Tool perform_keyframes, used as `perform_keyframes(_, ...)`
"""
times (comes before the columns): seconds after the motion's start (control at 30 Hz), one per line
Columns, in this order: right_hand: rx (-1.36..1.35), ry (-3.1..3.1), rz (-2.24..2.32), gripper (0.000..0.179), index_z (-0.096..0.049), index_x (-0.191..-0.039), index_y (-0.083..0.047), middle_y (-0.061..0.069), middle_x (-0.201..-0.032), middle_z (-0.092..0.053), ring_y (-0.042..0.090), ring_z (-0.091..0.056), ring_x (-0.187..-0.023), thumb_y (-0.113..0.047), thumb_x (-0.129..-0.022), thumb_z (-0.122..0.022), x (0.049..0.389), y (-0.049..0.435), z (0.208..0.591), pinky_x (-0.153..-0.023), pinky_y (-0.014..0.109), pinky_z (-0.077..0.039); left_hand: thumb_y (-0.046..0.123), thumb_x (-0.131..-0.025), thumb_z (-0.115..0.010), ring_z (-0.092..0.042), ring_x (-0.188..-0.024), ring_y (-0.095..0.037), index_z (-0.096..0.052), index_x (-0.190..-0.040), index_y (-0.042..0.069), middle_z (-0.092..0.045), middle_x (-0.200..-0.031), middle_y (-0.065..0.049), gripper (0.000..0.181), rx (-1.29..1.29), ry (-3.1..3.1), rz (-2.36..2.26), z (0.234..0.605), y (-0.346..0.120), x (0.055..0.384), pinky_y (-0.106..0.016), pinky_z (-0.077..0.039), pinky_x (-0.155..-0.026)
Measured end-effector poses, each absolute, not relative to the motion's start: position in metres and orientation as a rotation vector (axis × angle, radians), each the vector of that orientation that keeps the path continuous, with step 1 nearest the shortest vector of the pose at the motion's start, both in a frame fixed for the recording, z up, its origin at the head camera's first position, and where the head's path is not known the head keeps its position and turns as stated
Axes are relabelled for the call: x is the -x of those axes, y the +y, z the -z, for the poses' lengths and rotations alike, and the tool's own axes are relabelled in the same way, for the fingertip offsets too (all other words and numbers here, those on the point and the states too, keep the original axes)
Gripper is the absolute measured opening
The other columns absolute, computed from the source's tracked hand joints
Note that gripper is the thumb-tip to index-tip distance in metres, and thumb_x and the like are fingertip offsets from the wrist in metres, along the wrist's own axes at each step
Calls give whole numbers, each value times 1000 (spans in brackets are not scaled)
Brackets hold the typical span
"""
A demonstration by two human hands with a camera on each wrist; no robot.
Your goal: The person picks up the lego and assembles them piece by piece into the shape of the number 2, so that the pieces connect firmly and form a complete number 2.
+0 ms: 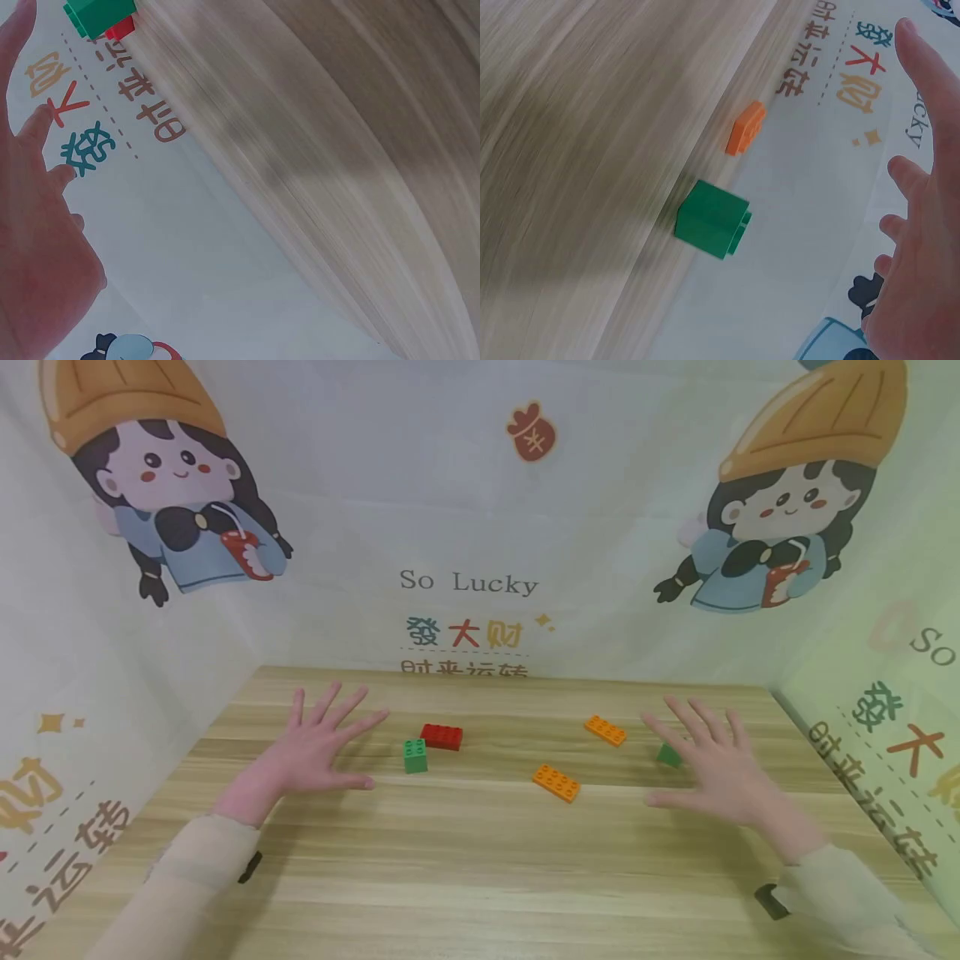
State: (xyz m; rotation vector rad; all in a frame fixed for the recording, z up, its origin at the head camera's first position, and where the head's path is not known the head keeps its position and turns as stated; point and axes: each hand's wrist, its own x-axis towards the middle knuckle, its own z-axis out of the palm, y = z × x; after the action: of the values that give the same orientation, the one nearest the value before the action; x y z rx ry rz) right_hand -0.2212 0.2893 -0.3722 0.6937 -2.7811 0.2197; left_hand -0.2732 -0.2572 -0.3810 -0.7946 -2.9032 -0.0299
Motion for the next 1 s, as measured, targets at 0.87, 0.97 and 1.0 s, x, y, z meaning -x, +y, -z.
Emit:
perform_keyframes(0.87,-836,-2803,-276,97,-27,-156,-30,8,-166,-20,44,-24,-146,-64,-78,-72,245,238,390,-115,71,-7,63,-78,-72,-2,-153,-45,-28,-155,34,-9,-168,-11,93,804,-2929,110,386,-247,280,-77,6,-113)
perform_keyframes(0.97,-863,-2811,-312,97,-27,-156,-28,9,-166,-19,45,-23,-146,-61,-78,-73,247,233,393,-114,71,-8,62,-79,-72,-4,-153,-46,-29,-155,32,-11,-168,-11,93,812,-2925,130,387,-245,281,-77,5,-113)
perform_keyframes(1.0,-870,-2810,-319,97,-28,-156,-26,9,-166,-20,45,-23,-146,-60,-78,-74,247,231,394,-114,72,-8,62,-79,-72,-4,-153,-46,-29,-155,32,-11,-168,-12,93,813,-2924,136,387,-244,281,-77,5,-113)
